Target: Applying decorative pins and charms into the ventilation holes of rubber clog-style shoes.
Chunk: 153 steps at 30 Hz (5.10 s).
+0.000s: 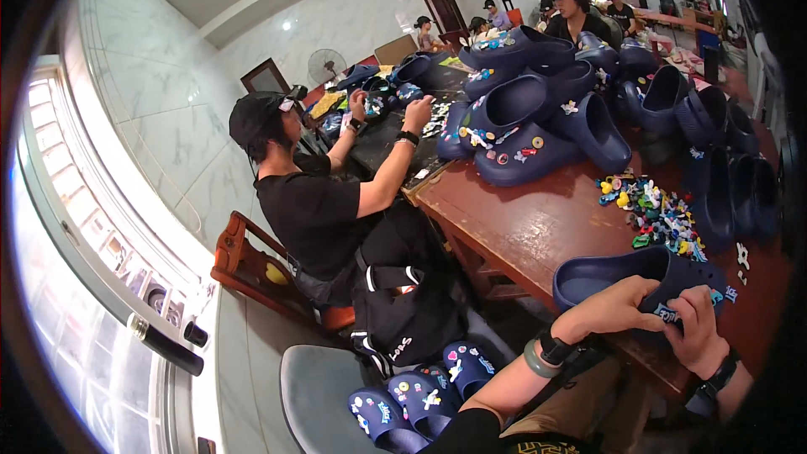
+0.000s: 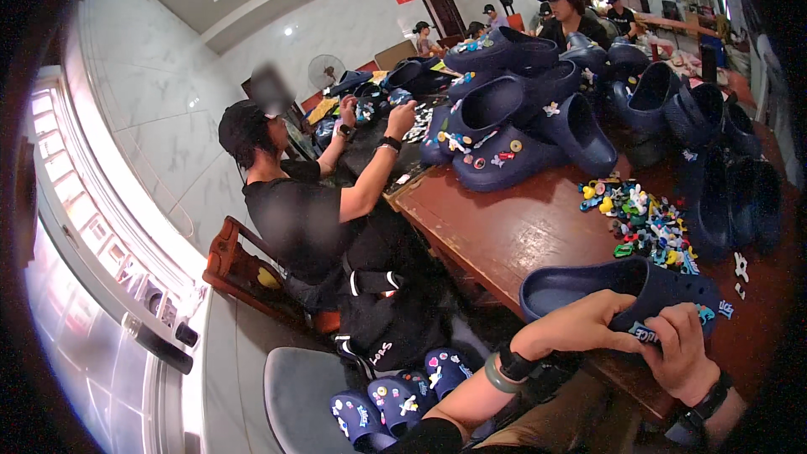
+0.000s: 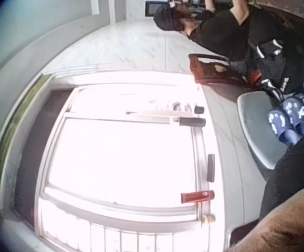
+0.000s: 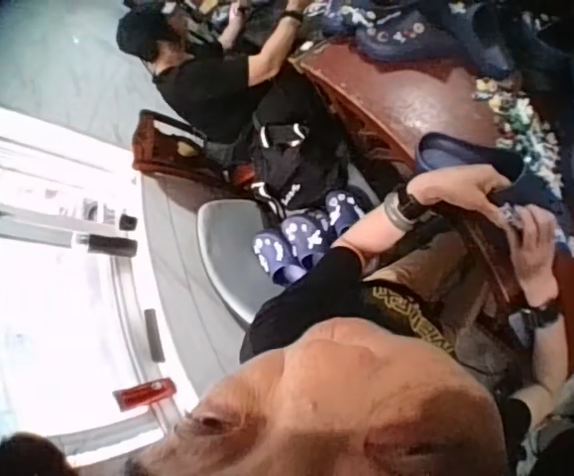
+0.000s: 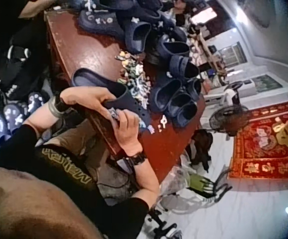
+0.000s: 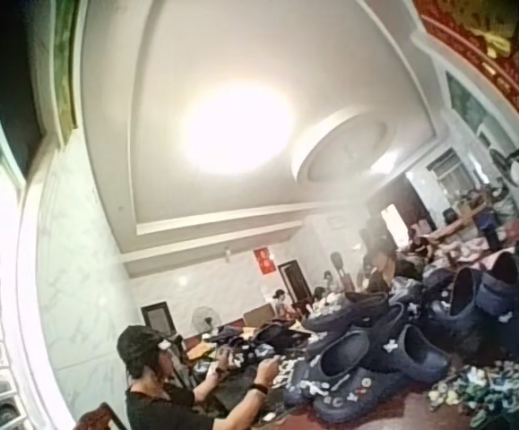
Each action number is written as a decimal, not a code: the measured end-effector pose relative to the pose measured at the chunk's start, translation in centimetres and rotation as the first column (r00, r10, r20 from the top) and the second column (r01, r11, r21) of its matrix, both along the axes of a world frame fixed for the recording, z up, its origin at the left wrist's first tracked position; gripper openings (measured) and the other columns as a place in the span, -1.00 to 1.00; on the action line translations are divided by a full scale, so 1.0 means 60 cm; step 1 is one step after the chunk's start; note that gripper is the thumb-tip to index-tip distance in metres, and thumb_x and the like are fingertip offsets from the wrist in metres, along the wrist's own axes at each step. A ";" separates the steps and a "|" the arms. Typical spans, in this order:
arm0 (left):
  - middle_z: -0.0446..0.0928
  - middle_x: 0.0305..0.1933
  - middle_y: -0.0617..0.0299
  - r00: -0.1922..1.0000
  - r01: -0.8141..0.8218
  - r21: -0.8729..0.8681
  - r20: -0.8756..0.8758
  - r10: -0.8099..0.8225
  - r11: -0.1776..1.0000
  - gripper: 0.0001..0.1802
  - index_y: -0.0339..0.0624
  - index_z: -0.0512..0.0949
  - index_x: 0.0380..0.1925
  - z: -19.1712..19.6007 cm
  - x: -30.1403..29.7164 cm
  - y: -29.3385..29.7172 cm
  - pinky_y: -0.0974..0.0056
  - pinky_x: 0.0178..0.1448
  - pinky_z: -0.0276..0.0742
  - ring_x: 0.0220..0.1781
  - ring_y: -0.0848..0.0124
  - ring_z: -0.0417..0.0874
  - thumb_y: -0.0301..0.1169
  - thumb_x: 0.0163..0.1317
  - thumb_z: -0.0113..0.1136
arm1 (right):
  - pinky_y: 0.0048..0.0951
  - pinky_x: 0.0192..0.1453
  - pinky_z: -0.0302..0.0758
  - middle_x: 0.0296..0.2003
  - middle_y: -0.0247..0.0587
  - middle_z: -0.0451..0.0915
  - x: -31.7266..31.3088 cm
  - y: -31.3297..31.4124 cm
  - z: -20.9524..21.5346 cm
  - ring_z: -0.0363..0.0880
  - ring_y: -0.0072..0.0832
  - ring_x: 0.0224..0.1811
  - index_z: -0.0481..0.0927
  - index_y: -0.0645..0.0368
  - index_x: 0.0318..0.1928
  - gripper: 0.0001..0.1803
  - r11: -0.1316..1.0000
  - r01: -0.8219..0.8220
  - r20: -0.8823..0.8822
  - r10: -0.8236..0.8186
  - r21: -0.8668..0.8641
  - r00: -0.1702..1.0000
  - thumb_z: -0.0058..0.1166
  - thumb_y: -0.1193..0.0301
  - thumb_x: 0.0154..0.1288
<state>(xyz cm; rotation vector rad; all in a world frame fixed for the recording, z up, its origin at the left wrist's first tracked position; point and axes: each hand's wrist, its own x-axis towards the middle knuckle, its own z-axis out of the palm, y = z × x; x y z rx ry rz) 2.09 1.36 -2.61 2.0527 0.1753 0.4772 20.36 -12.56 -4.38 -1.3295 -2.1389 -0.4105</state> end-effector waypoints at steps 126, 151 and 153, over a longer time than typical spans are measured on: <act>0.57 -0.32 -0.19 0.913 -0.391 0.433 0.072 0.401 0.813 -0.47 -0.36 0.56 -0.35 0.031 -0.047 -0.038 -0.01 -0.10 0.47 -0.22 -0.09 0.58 0.02 0.21 0.21 | -0.12 0.46 0.07 0.32 0.13 0.22 0.117 0.000 0.044 0.19 0.05 0.36 0.19 0.29 0.36 -0.14 0.891 0.124 0.048 -0.114 -0.436 0.992 0.00 -0.05 0.22; 0.44 -0.69 -0.10 0.786 -0.618 0.338 0.264 0.558 0.710 -0.55 -0.19 0.43 -0.55 -0.037 0.017 -0.048 -0.06 -0.52 0.38 -0.57 -0.10 0.53 -0.02 0.18 0.24 | -0.32 0.45 0.10 0.32 -0.02 0.26 0.242 0.046 -0.032 0.18 -0.31 0.41 0.23 0.24 0.35 -0.42 0.928 0.133 -0.629 -0.336 -0.347 0.701 -0.09 0.22 0.43; 0.44 -0.69 -0.09 0.789 -0.615 0.331 0.270 0.552 0.716 -0.55 -0.19 0.43 -0.55 -0.038 0.020 -0.048 -0.06 -0.52 0.38 -0.57 -0.10 0.53 -0.03 0.18 0.24 | -0.28 0.47 0.06 0.32 0.00 0.26 0.202 0.011 0.039 0.17 -0.26 0.42 0.24 0.24 0.35 -0.32 0.865 0.035 -0.445 -0.292 -0.501 0.847 0.00 0.14 0.32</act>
